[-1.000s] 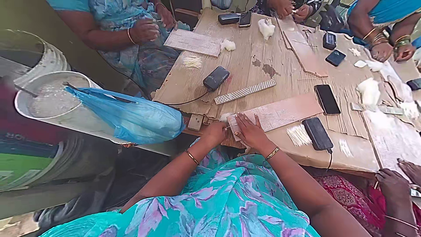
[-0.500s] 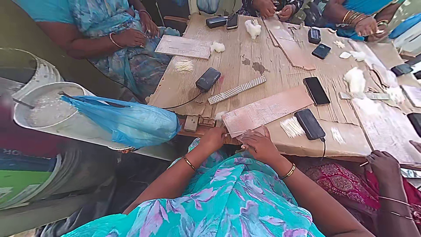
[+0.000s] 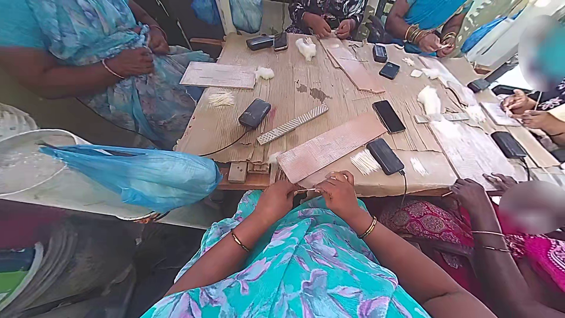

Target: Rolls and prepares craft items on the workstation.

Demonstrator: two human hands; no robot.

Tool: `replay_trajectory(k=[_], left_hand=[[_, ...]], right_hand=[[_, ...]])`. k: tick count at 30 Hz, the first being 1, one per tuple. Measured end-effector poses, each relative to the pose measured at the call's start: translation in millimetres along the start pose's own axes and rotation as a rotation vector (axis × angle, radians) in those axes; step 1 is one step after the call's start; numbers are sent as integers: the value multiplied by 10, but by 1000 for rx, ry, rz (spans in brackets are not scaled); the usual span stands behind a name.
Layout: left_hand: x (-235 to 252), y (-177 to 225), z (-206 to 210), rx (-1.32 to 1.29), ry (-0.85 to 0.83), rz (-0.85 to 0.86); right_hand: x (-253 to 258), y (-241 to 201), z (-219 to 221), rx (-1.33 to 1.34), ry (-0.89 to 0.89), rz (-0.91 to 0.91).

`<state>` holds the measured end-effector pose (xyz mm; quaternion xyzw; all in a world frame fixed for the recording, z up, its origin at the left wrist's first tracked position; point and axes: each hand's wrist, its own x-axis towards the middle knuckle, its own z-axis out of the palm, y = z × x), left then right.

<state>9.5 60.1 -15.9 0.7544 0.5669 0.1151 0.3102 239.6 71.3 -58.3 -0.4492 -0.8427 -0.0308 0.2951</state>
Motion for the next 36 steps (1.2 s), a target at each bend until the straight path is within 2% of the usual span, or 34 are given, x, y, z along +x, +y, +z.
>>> replay_trajectory(k=[4, 9, 13, 17, 23, 26, 29, 32, 36], left_hand=[[-28, -8, -62, 18, 34, -21], [17, -122, -88, -88, 98, -24], [25, -102, -18, -98, 85, 0], [9, -148, 10, -101, 60, -2], [41, -256, 14, -99, 55, -29], [76, -289, 14, -103, 89, -46], [117, -296, -23, -144, 131, -79], [151, -326, -80, -222, 183, -157], [174, -454, -116, -263, 269, -263]], right_hand=[[-181, 129, -134, -96, 67, 99], [-169, 601, -328, -137, 190, 391], [14, 991, -315, -214, 129, 623], [61, 1159, -207, -235, 30, 723], [-52, 1191, -377, -178, 197, 784], [-43, 1119, -636, -23, 310, 709], [94, 717, -980, 359, 240, 504], [325, 27, -1305, 805, -22, 55], [609, -894, -1663, 1056, -365, -509]])
